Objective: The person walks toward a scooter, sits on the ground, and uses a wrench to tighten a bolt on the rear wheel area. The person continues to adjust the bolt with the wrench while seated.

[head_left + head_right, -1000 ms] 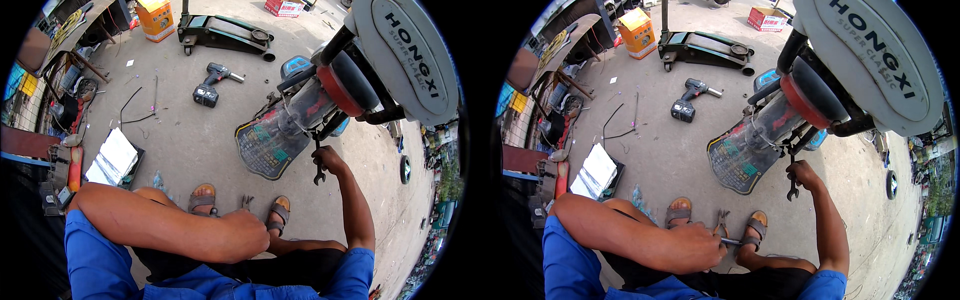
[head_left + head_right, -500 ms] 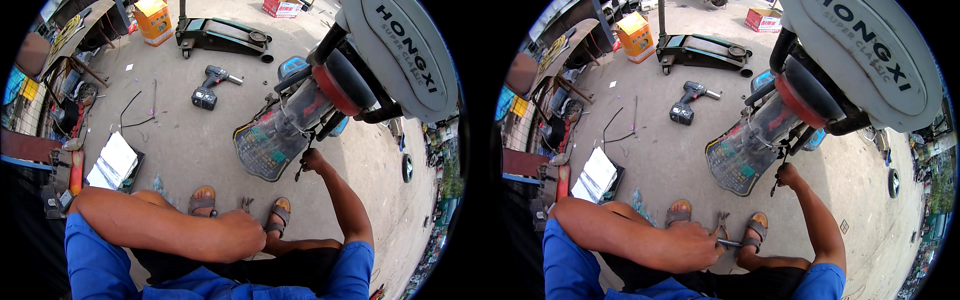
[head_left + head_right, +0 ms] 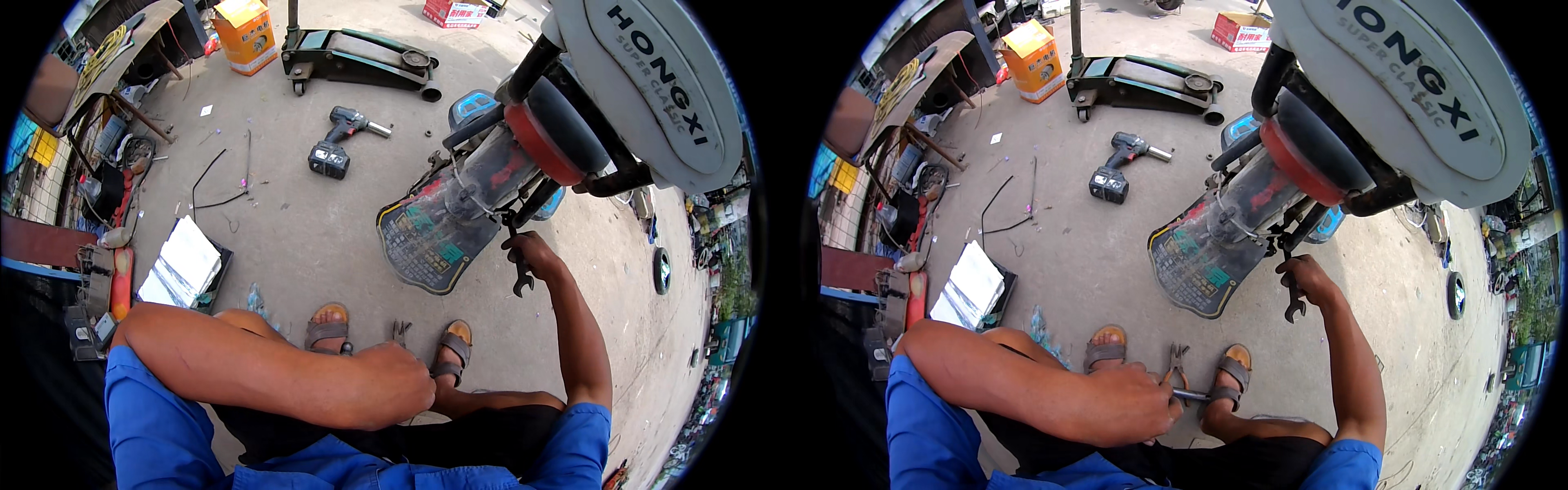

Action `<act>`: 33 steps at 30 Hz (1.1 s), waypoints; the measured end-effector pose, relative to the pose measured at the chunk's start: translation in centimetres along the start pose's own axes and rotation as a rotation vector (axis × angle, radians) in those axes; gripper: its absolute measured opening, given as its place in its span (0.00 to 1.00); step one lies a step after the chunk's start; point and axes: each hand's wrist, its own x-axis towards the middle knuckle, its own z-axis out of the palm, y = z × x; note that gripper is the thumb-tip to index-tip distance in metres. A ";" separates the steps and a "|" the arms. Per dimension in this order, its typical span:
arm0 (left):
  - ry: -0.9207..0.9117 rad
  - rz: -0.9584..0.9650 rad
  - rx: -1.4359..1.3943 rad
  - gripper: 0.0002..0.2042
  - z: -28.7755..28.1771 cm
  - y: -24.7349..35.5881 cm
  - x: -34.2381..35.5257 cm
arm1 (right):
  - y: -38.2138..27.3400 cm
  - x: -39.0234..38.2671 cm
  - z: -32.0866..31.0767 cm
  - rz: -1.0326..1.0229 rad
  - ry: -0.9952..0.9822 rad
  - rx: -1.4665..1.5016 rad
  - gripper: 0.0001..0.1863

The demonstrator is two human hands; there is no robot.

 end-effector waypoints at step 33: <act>-0.013 -0.010 0.015 0.14 0.3 -0.1 0.0 | 0.4 1.6 0.2 -0.045 -0.075 -0.009 0.10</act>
